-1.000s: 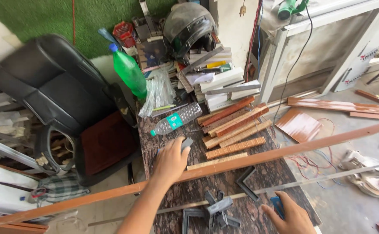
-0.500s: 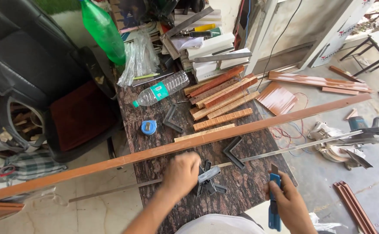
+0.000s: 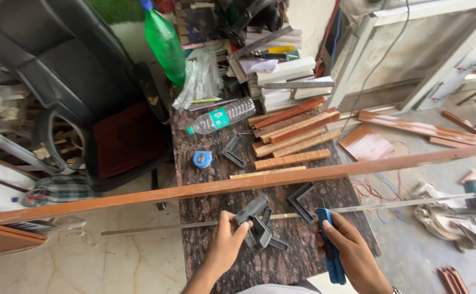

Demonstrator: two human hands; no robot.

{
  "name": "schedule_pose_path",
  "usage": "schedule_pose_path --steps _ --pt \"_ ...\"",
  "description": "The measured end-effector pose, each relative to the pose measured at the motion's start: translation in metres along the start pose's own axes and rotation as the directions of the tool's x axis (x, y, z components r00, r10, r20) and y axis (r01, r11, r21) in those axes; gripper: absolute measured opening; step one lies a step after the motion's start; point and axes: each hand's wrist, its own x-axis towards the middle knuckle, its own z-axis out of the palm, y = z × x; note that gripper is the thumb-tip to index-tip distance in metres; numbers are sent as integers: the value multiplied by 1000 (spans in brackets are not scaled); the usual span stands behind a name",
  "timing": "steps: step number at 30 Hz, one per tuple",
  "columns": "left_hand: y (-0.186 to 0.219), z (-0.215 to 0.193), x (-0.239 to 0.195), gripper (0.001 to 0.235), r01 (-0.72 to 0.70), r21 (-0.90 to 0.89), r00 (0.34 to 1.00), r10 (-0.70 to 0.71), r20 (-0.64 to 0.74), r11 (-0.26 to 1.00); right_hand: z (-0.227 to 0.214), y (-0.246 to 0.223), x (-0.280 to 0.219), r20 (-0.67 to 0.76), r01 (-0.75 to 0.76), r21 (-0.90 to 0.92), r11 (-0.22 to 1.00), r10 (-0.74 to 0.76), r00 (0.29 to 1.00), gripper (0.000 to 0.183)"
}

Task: Measuring and cleaning a plastic corner joint for fabrication.

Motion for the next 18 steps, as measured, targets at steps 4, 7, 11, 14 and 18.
schedule_pose_path --steps 4,7,11,14,18 --pt "21 -35 -28 32 163 -888 978 47 202 429 31 -25 -10 54 42 -90 995 -37 998 39" --pt "39 -49 -49 39 145 -968 958 215 189 203 55 -42 -23 278 525 -405 749 -447 850 44" --pt "32 -45 -52 56 89 -978 948 284 141 188 85 -73 -48 404 594 -668 447 -453 795 56" --pt "27 -45 -53 57 6 -946 948 298 108 323 93 -82 -52 475 654 -708 267 -504 721 55" --pt "48 -63 -66 61 -106 -807 962 264 65 581 101 -90 -58 493 685 -710 161 -582 647 52"
